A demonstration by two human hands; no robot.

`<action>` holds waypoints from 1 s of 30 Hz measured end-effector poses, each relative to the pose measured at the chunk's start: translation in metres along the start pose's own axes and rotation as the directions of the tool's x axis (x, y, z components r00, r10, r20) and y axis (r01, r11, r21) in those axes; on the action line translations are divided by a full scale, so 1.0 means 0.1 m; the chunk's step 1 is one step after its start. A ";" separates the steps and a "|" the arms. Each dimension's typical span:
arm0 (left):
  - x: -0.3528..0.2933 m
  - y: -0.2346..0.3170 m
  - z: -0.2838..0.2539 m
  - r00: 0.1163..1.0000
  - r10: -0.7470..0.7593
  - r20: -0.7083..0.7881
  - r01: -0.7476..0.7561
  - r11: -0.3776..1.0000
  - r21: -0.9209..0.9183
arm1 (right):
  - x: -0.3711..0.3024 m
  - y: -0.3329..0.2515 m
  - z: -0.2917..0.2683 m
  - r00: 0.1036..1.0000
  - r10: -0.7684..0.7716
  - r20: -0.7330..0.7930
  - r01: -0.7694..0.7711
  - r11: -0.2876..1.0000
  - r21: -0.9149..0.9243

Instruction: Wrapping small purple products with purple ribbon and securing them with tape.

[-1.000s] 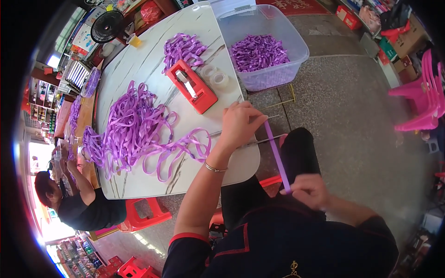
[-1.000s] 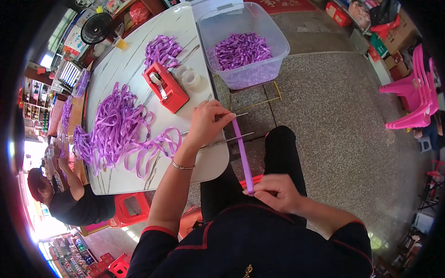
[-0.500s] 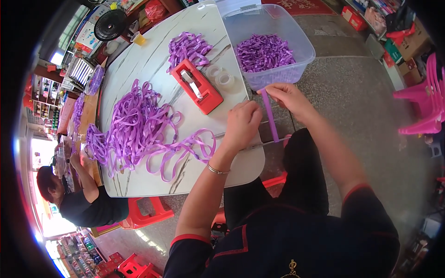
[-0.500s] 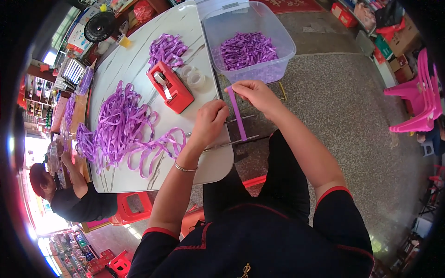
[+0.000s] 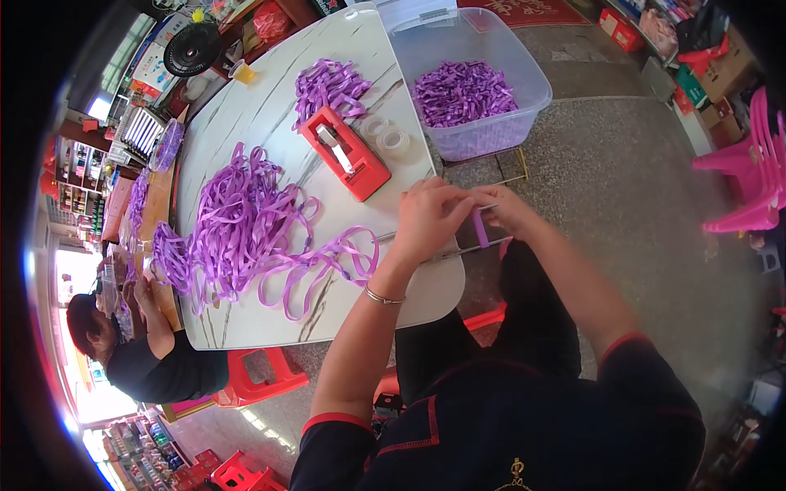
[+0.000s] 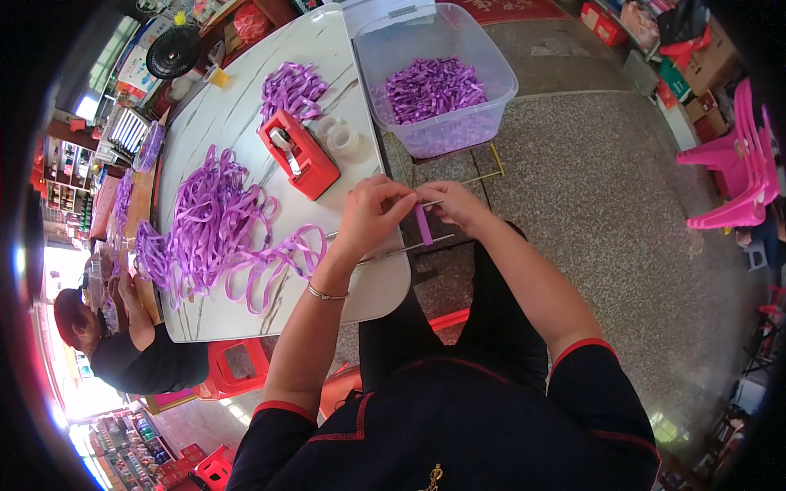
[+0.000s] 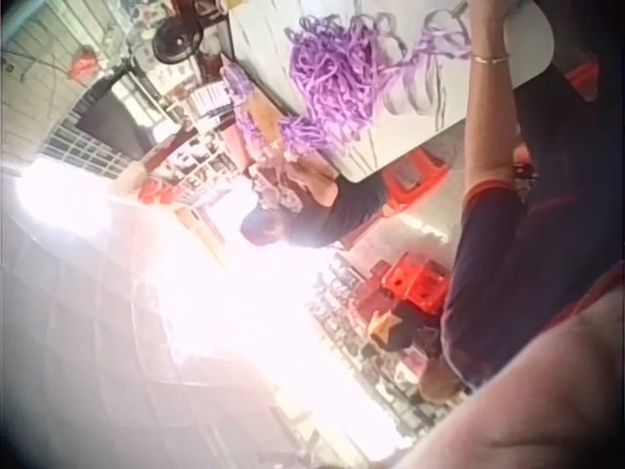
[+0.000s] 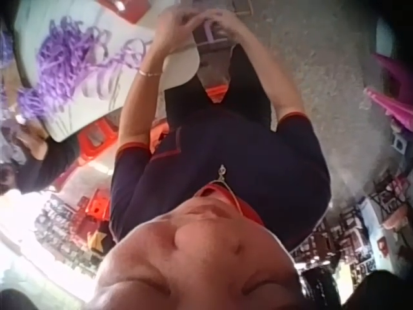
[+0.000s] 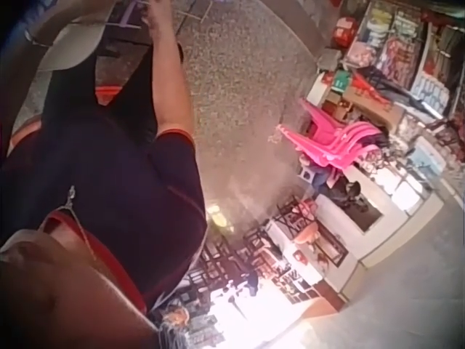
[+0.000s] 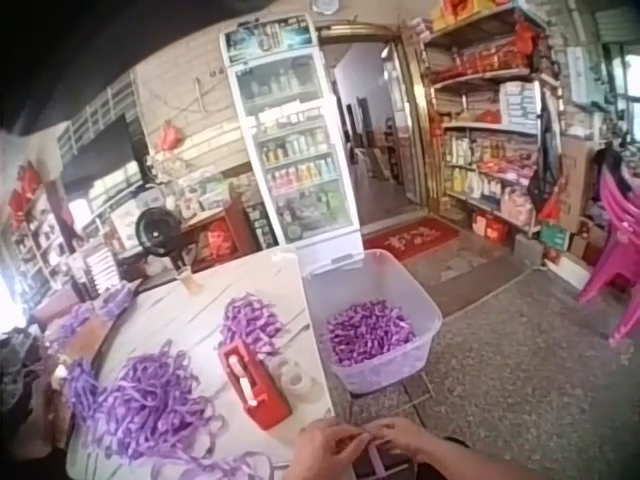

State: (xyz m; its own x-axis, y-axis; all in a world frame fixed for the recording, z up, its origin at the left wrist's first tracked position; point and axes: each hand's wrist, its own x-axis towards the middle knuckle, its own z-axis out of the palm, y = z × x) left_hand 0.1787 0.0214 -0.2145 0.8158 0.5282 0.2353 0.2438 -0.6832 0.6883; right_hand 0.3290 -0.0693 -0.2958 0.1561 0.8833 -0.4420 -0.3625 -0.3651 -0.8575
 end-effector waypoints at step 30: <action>-0.06 -0.01 0.00 0.997 0.079 0.021 -0.081 0.990 0.112 | -0.99 0.22 0.48 0.980 -0.105 -0.167 0.135 0.974 0.179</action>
State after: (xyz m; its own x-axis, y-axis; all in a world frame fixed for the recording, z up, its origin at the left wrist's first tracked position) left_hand 0.1731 0.0188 -0.2164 0.8433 0.4618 0.2750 0.2339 -0.7760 0.5858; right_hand 0.2616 -0.1509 -0.2587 0.3446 0.8552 -0.3870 -0.4969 -0.1836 -0.8482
